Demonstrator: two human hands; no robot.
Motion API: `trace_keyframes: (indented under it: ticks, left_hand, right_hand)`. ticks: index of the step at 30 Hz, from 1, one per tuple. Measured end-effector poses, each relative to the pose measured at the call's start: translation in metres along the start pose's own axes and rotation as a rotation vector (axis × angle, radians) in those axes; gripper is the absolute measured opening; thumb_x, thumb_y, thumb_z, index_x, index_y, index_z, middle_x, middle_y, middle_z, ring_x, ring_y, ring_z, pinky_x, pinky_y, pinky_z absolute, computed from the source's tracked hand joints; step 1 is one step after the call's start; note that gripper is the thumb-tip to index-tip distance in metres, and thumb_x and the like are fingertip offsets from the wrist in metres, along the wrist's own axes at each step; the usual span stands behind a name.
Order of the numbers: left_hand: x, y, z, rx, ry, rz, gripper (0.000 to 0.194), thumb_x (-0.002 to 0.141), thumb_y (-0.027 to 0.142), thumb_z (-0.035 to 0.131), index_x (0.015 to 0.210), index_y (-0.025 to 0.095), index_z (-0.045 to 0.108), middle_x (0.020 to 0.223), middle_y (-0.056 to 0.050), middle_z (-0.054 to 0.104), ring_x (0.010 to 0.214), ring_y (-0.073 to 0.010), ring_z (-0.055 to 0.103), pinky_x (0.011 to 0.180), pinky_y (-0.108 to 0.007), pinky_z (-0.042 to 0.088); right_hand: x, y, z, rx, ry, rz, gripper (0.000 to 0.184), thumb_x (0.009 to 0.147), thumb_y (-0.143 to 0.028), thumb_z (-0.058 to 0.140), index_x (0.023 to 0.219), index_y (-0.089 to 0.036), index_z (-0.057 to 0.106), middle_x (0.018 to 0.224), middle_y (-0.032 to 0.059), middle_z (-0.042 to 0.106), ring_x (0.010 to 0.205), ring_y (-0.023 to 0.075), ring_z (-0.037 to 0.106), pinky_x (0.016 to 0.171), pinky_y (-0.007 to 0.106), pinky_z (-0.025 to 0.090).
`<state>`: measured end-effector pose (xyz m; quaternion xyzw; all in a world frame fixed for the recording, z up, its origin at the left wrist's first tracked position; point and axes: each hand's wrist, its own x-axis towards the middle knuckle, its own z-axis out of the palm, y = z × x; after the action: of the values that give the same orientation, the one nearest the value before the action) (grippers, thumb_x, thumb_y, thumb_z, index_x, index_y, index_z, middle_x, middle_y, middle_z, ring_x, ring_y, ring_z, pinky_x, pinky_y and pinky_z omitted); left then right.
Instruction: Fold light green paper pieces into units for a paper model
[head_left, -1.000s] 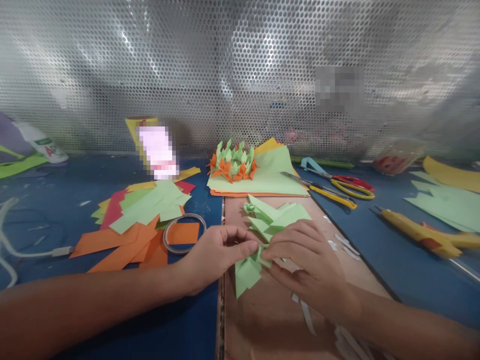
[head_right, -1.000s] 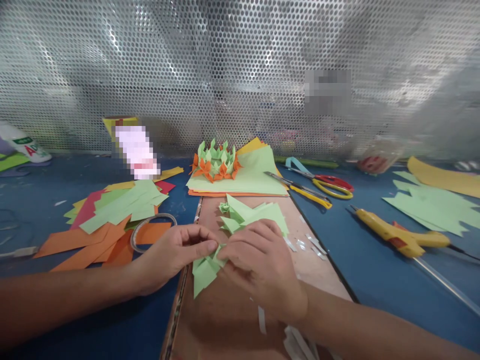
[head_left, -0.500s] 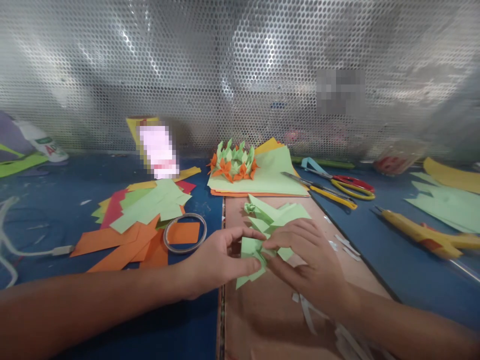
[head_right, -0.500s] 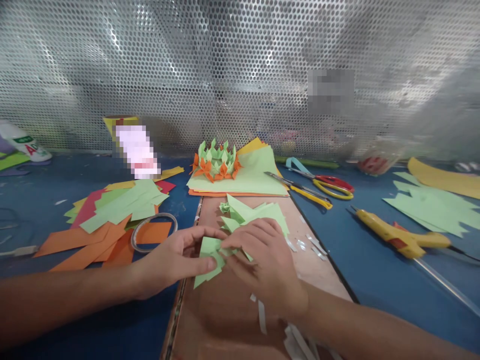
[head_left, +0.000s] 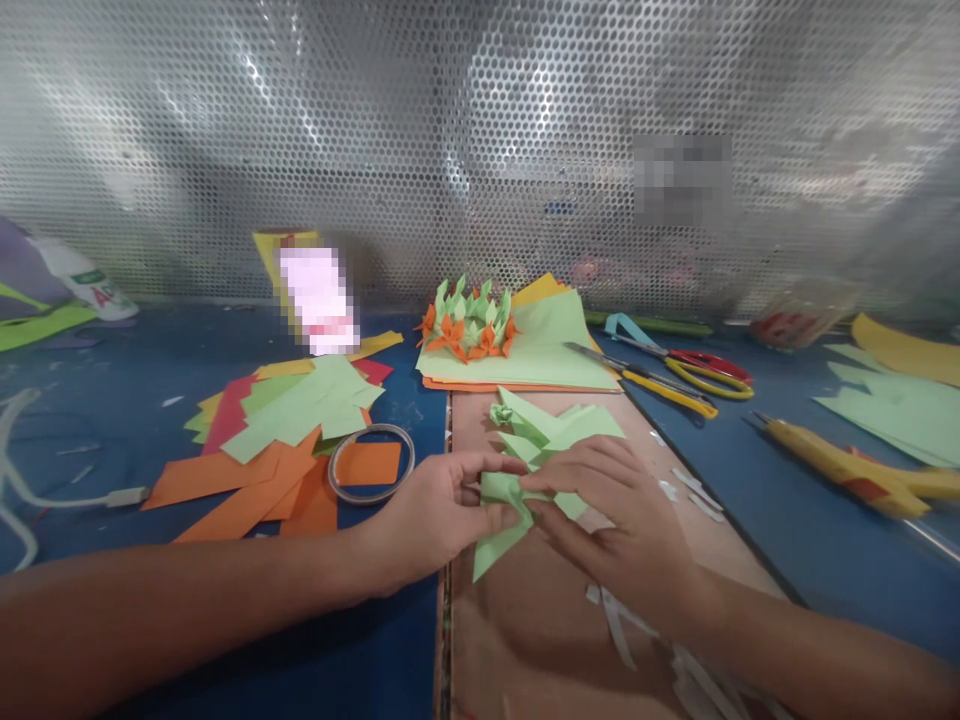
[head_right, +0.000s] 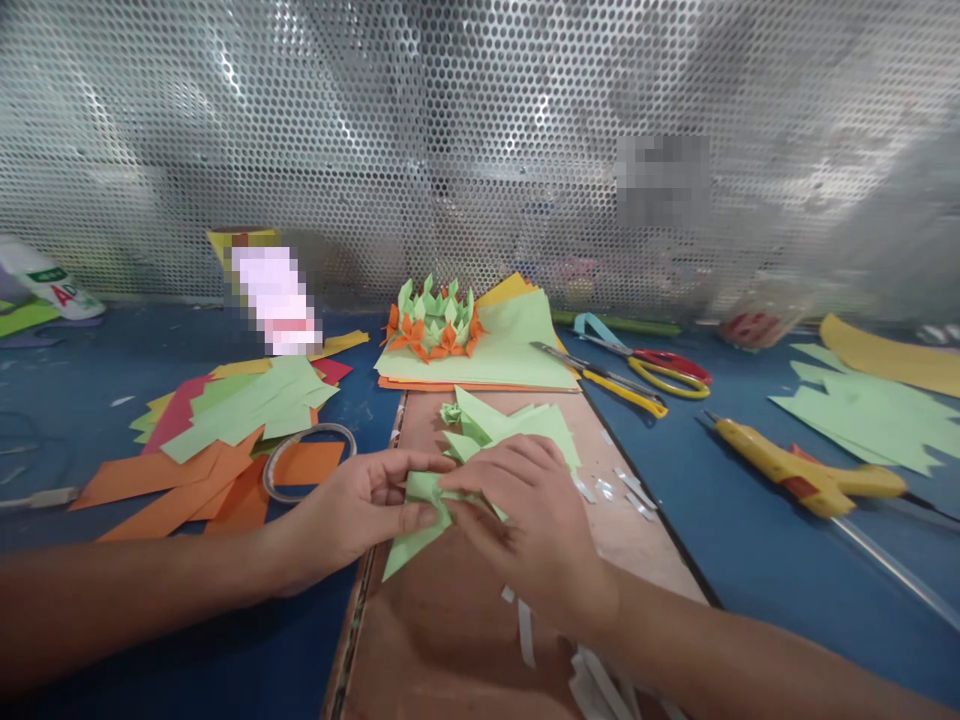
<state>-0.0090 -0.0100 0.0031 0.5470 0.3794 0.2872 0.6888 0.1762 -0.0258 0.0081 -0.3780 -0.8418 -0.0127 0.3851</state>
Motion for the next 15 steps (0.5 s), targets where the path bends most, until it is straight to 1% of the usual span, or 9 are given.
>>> trace_keyframes:
  ticks: [3, 6, 11, 15]
  left_hand:
    - [0.0006, -0.0005, 0.0008, 0.001, -0.01, 0.026, 0.044, 0.068, 0.026, 0.07, 0.109, 0.016, 0.056, 0.091, -0.007, 0.067, 0.079, -0.0168, 0.064, 0.074, -0.03, 0.048]
    - [0.0001, -0.0001, 0.0014, 0.061, -0.01, 0.045, 0.042, 0.067, 0.024, 0.07, 0.107, 0.015, 0.056, 0.092, -0.007, 0.065, 0.078, -0.0164, 0.063, 0.072, -0.029, 0.048]
    - [-0.0012, 0.0004, 0.0017, 0.109, -0.015, 0.058, 0.039, 0.069, 0.023, 0.067, 0.106, 0.016, 0.056, 0.096, -0.007, 0.063, 0.081, -0.0167, 0.061, 0.071, -0.028, 0.048]
    - [-0.0012, -0.0002, 0.0016, 0.113, -0.007, 0.075, 0.041, 0.066, 0.024, 0.07, 0.105, 0.016, 0.058, 0.092, -0.006, 0.064, 0.082, -0.0183, 0.061, 0.07, -0.028, 0.049]
  right_hand:
    - [0.0004, -0.0016, 0.0004, 0.007, -0.002, -0.002, 0.007, 0.075, -0.016, 0.062, 0.076, -0.023, 0.062, 0.07, -0.0004, 0.066, 0.068, 0.0158, 0.057, 0.063, 0.03, 0.037]
    - [0.0007, -0.004, 0.0013, 0.016, -0.002, 0.007, 0.007, 0.074, -0.015, 0.061, 0.073, -0.022, 0.061, 0.067, -0.0009, 0.064, 0.067, 0.0154, 0.056, 0.062, 0.029, 0.036]
    - [-0.0008, -0.005, 0.0029, 0.027, -0.008, 0.012, 0.007, 0.076, -0.016, 0.059, 0.073, -0.022, 0.06, 0.067, -0.001, 0.062, 0.067, 0.0151, 0.055, 0.062, 0.029, 0.036]
    - [-0.0024, -0.0035, 0.0037, 0.034, -0.016, 0.0, 0.009, 0.075, -0.014, 0.059, 0.073, -0.023, 0.06, 0.069, -0.0007, 0.063, 0.069, 0.0154, 0.056, 0.064, 0.03, 0.037]
